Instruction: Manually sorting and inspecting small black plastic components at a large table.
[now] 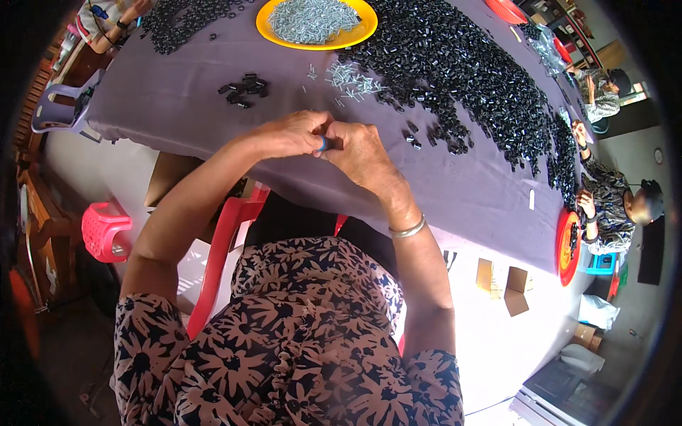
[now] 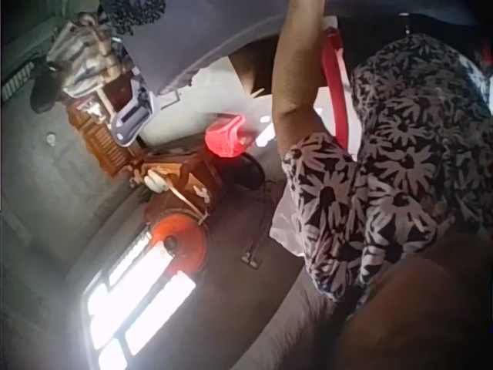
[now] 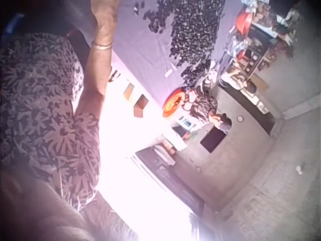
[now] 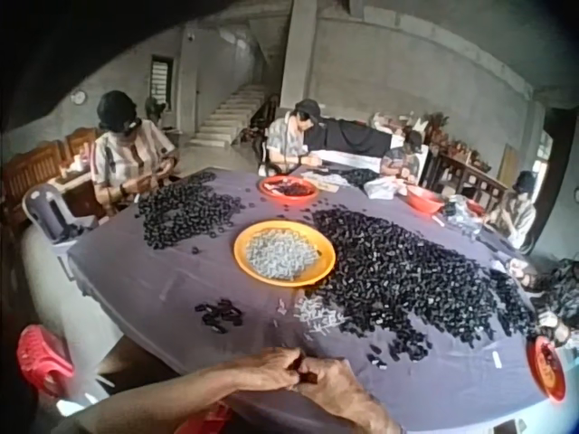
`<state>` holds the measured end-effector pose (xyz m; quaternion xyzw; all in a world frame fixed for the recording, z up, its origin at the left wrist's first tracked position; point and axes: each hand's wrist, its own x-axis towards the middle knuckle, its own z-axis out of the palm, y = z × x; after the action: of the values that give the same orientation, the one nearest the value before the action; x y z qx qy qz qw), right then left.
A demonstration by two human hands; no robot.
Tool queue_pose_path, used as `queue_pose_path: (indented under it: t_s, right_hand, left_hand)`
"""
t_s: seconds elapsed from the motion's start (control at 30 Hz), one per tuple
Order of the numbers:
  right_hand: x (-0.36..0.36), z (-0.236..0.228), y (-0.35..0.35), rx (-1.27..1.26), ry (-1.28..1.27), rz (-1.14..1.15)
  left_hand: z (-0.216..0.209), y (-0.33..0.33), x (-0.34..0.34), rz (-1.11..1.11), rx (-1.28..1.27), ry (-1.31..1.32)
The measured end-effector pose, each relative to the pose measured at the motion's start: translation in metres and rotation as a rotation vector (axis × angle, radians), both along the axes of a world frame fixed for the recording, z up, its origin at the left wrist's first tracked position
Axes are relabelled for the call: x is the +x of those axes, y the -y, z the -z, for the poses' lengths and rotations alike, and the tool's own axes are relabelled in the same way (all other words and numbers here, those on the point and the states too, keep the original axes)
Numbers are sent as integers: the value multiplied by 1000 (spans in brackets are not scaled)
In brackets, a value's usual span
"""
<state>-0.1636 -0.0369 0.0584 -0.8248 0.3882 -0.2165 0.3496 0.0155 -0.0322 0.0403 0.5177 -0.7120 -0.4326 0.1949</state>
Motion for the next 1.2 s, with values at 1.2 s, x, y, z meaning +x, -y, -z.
queue_pose_path:
  t_s: [1.2]
  right_hand:
    - [-60, 23, -21, -167, 301, 221]
  left_hand:
    - [7, -40, 20, -422, -567, -50]
